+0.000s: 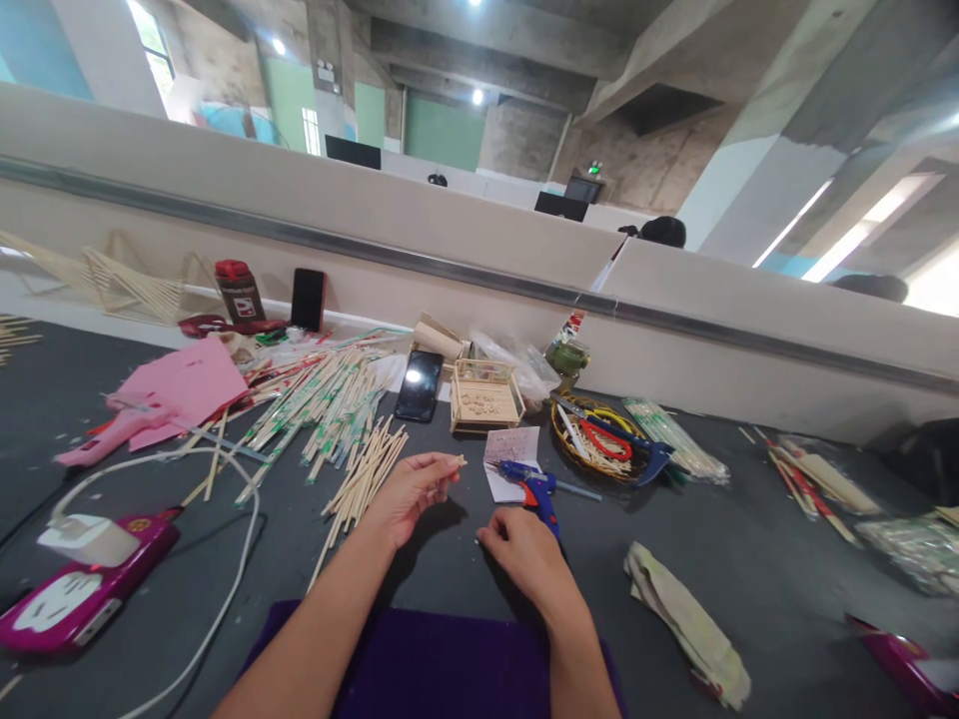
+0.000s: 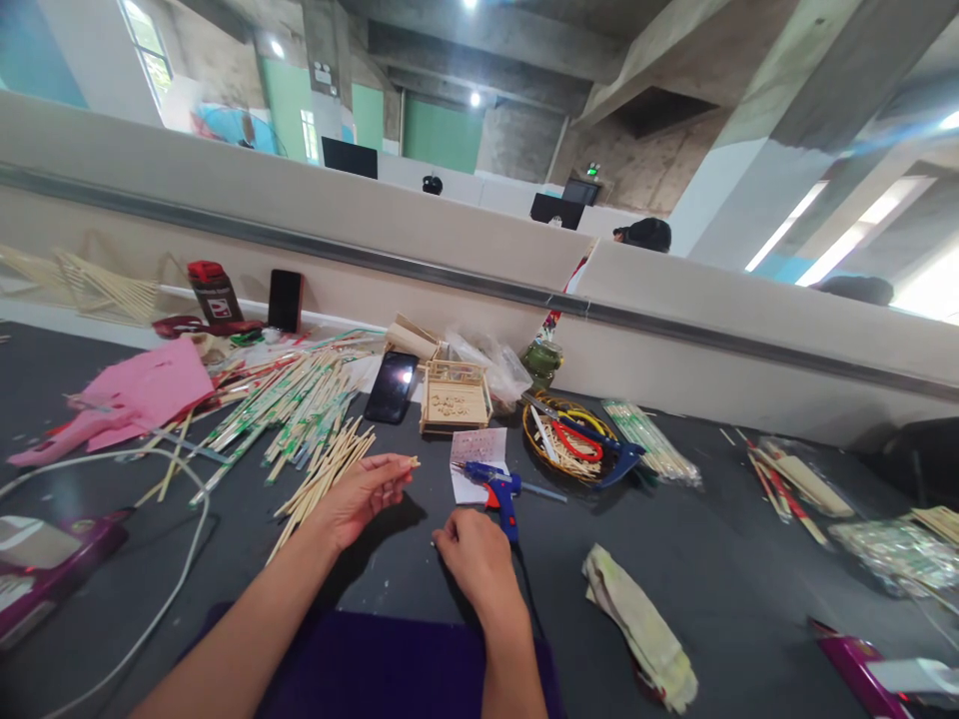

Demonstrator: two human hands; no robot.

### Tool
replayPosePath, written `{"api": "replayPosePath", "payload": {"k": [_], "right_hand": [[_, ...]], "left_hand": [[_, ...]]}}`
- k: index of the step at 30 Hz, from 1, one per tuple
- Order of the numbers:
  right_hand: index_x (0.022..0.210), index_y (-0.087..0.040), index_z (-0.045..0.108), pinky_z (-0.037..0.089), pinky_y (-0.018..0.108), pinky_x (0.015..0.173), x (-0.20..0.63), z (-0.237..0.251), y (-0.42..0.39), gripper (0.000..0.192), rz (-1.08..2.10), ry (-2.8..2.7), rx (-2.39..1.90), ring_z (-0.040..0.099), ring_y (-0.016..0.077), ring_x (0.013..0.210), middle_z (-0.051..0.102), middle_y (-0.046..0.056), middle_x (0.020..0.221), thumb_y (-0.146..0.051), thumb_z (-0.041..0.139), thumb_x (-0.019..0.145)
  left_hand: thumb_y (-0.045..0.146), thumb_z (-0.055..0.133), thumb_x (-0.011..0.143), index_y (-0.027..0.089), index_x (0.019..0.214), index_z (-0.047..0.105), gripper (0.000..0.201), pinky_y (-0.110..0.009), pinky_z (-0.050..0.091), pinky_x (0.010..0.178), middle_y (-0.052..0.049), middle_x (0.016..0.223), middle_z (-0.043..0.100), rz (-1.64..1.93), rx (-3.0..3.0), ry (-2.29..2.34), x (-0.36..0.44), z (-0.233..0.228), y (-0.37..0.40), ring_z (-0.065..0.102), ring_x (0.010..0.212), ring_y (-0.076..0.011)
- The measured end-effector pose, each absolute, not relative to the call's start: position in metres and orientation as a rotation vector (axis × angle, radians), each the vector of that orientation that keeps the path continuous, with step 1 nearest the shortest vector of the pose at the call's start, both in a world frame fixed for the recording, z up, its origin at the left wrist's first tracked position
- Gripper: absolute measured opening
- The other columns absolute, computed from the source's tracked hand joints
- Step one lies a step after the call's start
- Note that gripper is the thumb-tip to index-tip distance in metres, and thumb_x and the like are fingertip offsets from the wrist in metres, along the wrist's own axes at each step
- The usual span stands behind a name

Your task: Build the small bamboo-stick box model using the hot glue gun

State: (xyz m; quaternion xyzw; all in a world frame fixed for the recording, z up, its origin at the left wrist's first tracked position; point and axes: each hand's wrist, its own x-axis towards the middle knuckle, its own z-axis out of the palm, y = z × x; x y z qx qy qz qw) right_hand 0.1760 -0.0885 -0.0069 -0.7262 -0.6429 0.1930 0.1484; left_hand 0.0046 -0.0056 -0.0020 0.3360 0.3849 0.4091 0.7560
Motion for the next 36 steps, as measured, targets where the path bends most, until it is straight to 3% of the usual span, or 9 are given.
{"api": "replayPosePath", "payload": {"k": [10, 19, 25, 36], "right_hand": [[0.069, -0.02, 0.065, 0.028, 0.026, 0.059, 0.162, -0.013, -0.085, 0.01, 0.51, -1.936, -2.112, 0.063, 0.0182, 0.072, 0.07, 0.004, 0.073, -0.019, 0.059, 0.078], [0.07, -0.017, 0.06, 0.034, 0.023, 0.056, 0.173, 0.003, -0.079, 0.023, 0.831, -1.369, -1.453, 0.044, 0.0112, 0.058, 0.054, -0.002, 0.062, -0.038, 0.063, 0.08], [0.076, -0.017, 0.063, 0.029, 0.021, 0.049, 0.176, 0.003, -0.082, 0.025, 0.962, -1.156, -1.257, 0.035, 0.0073, 0.052, 0.052, -0.004, 0.063, -0.041, 0.069, 0.079], [0.074, -0.017, 0.065, 0.027, 0.021, 0.045, 0.176, 0.004, -0.081, 0.028, 0.969, -1.219, -1.278, 0.037, 0.008, 0.05, 0.054, -0.003, 0.061, -0.044, 0.071, 0.077]], "left_hand": [[0.035, 0.087, 0.058, 0.014, 0.077, 0.075, 0.031, -0.018, 0.041, 0.054, -0.002, 0.068, 0.066, 0.887, 0.757, 0.829, 0.006, -0.003, -0.006, 0.053, 0.056, -0.0064], [0.032, 0.086, 0.061, 0.014, 0.073, 0.074, 0.024, -0.018, 0.037, 0.055, -0.002, 0.068, 0.066, 0.79, 0.852, 0.743, 0.008, 0.003, -0.013, 0.053, 0.06, -0.0069], [0.034, 0.083, 0.064, 0.013, 0.072, 0.074, 0.024, -0.021, 0.036, 0.057, -0.002, 0.065, 0.064, 0.691, 0.992, 0.687, 0.009, 0.007, -0.018, 0.052, 0.061, -0.0087], [0.035, 0.081, 0.067, 0.014, 0.074, 0.074, 0.023, -0.022, 0.034, 0.059, -0.001, 0.068, 0.064, 0.667, 1.076, 0.703, 0.007, 0.009, -0.02, 0.048, 0.058, -0.0077]]}}
